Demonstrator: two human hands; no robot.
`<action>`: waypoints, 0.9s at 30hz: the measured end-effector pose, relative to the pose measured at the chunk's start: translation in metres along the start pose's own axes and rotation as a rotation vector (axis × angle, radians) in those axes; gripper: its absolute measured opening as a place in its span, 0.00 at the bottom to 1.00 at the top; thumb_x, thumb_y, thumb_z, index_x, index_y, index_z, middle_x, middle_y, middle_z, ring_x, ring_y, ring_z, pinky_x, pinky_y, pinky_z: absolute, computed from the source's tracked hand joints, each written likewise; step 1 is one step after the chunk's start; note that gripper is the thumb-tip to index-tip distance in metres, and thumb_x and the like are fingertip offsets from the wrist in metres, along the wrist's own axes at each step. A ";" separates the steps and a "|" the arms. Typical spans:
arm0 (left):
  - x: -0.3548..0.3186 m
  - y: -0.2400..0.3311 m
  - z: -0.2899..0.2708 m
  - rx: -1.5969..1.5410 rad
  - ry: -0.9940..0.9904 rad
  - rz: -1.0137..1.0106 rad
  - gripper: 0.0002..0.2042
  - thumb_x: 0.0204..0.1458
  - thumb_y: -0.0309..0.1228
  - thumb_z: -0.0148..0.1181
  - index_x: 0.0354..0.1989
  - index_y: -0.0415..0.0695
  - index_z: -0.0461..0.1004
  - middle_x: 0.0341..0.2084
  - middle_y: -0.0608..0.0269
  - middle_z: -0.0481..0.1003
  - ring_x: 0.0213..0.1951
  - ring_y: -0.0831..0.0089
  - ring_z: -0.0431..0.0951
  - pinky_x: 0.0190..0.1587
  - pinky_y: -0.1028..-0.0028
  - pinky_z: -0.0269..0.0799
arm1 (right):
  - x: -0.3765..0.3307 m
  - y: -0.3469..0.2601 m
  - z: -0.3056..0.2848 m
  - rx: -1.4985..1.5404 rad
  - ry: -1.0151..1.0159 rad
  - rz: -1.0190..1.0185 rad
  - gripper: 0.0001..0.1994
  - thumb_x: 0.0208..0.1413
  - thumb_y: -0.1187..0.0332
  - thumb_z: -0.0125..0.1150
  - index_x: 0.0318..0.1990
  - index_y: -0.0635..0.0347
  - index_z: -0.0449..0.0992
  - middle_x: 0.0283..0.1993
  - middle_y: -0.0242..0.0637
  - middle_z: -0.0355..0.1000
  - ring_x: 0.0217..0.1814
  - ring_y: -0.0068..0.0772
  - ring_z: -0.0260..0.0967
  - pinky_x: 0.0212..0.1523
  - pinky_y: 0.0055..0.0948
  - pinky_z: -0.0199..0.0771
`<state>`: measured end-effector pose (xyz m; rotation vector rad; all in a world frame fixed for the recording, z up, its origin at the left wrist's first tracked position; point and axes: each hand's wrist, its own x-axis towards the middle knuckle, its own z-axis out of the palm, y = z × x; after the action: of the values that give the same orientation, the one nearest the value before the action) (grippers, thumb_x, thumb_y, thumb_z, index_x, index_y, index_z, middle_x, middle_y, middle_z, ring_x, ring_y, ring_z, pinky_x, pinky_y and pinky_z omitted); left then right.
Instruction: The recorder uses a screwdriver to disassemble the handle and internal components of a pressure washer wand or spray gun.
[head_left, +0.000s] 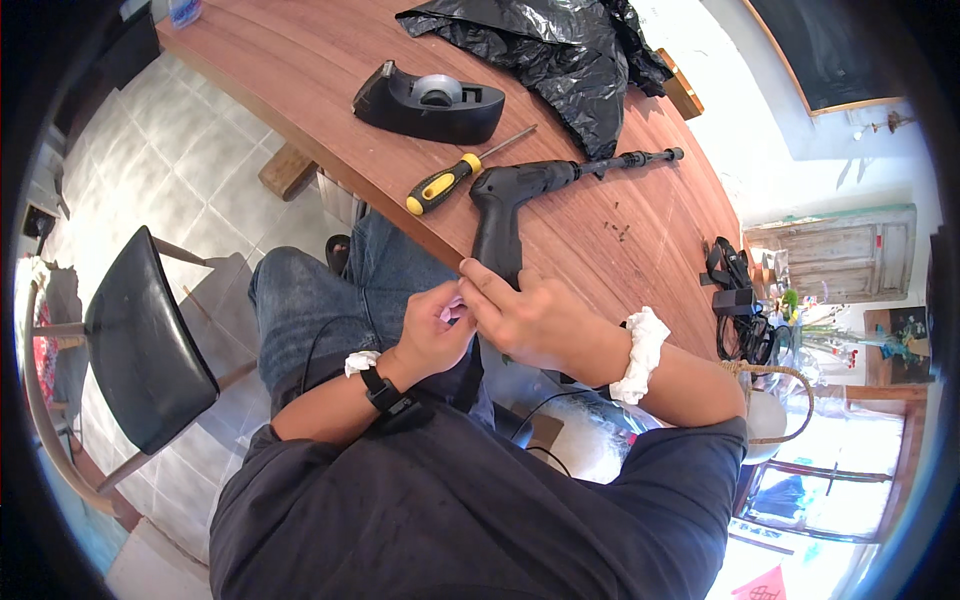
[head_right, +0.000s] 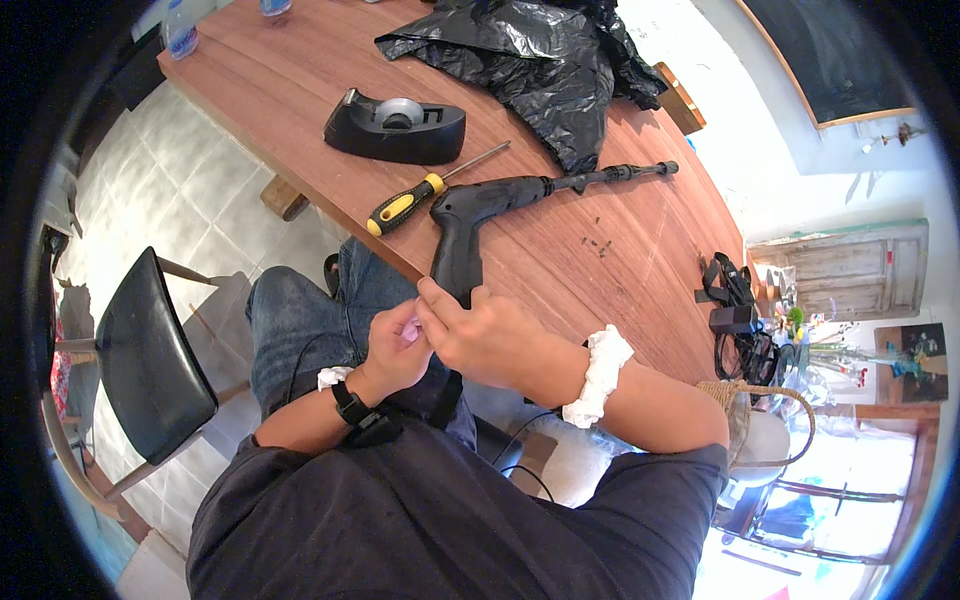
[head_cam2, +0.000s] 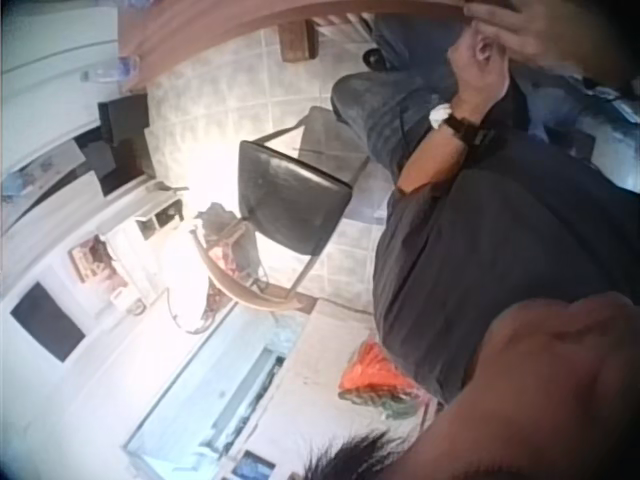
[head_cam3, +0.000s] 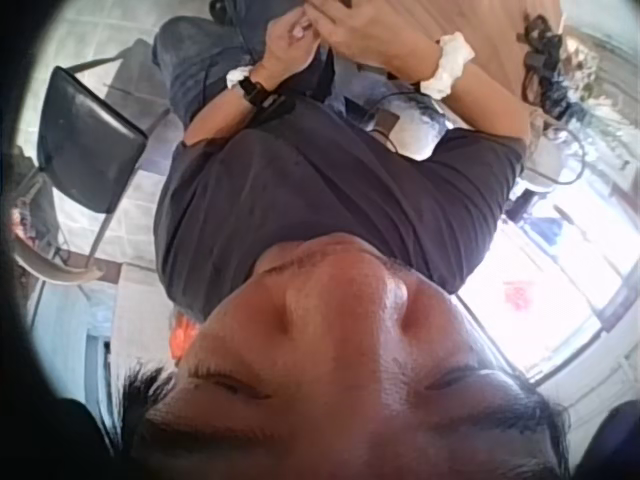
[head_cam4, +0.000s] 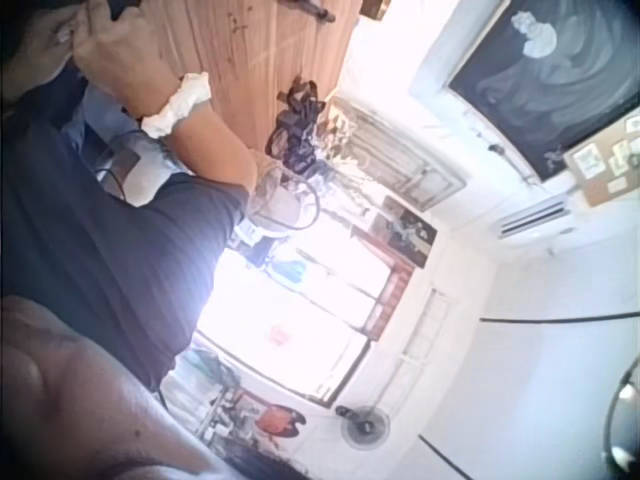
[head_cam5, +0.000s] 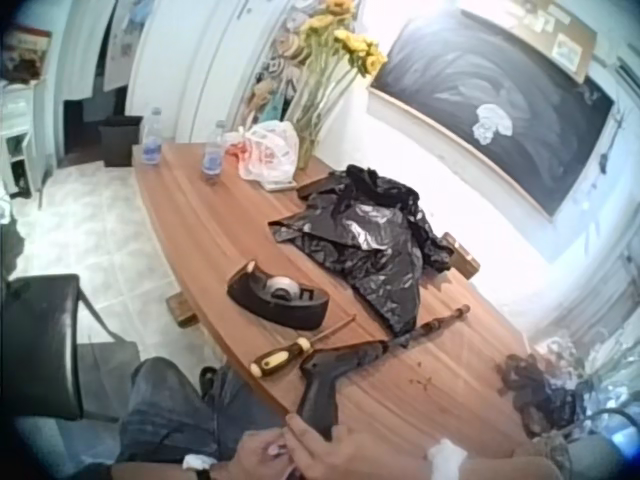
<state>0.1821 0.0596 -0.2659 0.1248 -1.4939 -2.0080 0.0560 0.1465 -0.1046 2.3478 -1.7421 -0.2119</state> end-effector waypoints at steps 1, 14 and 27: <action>-0.001 -0.003 -0.001 0.018 -0.020 0.026 0.11 0.59 0.17 0.62 0.50 0.31 0.73 0.41 0.55 0.82 0.46 0.74 0.83 0.47 0.74 0.82 | 0.000 -0.001 0.000 -0.002 0.004 0.003 0.22 0.47 0.65 0.69 0.51 0.64 0.82 0.62 0.45 0.75 0.22 0.33 0.69 0.21 0.27 0.74; 0.023 0.031 0.002 -0.299 -0.023 0.275 0.37 0.56 0.13 0.63 0.75 0.33 0.56 0.65 0.47 0.71 0.63 0.61 0.76 0.63 0.65 0.76 | 0.005 -0.005 -0.032 0.100 0.179 -0.005 0.20 0.47 0.69 0.66 0.50 0.65 0.81 0.59 0.52 0.75 0.22 0.27 0.66 0.20 0.24 0.69; 0.029 0.020 0.009 -0.183 -0.004 0.337 0.32 0.53 0.11 0.60 0.71 0.32 0.66 0.55 0.51 0.80 0.54 0.73 0.81 0.56 0.73 0.77 | -0.001 -0.006 -0.023 0.052 0.179 0.021 0.22 0.46 0.70 0.65 0.51 0.67 0.81 0.59 0.49 0.76 0.22 0.27 0.64 0.19 0.24 0.67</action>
<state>0.1634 0.0479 -0.2367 -0.1944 -1.2314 -1.8563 0.0668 0.1508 -0.0834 2.3027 -1.7053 0.0460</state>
